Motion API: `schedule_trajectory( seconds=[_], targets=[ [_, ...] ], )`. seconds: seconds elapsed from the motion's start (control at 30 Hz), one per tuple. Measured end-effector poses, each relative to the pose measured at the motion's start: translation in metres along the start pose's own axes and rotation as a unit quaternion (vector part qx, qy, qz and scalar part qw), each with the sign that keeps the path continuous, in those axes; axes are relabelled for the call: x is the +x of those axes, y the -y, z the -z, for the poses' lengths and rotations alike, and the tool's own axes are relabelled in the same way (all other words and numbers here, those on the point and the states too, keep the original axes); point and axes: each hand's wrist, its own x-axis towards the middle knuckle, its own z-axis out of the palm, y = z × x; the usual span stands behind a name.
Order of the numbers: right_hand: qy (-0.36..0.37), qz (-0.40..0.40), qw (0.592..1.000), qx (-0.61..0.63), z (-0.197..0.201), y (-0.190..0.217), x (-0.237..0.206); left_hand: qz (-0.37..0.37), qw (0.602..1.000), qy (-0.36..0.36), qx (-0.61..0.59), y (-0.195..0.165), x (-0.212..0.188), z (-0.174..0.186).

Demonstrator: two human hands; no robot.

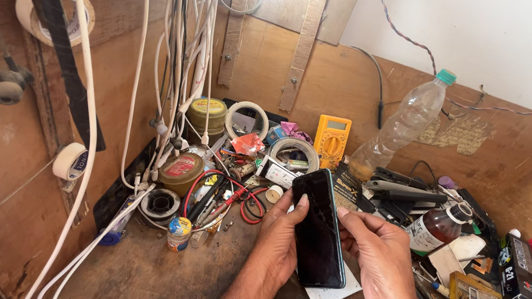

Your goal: The person replaces a smartphone battery, reconnects the internal connector, and reassembles the phone. They then power on the device to confirm it boots and briefly wipe the screen with a cloth.

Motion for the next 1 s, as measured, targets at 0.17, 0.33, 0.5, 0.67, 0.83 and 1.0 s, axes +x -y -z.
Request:
schedule_trajectory(
  seconds=[0.17, 0.33, 0.5, 0.67, 0.83, 1.0],
  targets=[
    [0.003, 0.003, 1.000, 0.004, -0.001, -0.001, -0.003, 0.005, 1.000, 0.001, 0.001, 0.001, 0.001, 0.002],
    [-0.008, 0.011, 1.000, -0.024, -0.001, -0.001, 0.000, -0.006, 1.000, 0.007, -0.002, 0.003, 0.003, 0.004],
    [-0.005, -0.006, 1.000, -0.003, -0.002, -0.004, 0.003, 0.008, 1.000, 0.003, -0.023, 0.005, 0.008, 0.010],
    [-0.015, -0.011, 0.997, 0.081, 0.004, -0.022, -0.008, -0.013, 0.998, -0.021, -0.058, 0.013, 0.019, 0.018],
    [-0.015, -0.024, 0.994, 0.107, 0.020, -0.039, -0.014, 0.042, 0.992, -0.042, -0.111, 0.019, 0.029, 0.025],
    [0.002, -0.032, 0.996, 0.080, 0.034, -0.047, -0.011, 0.019, 0.996, -0.014, -0.085, 0.021, 0.027, 0.027]
  ],
)
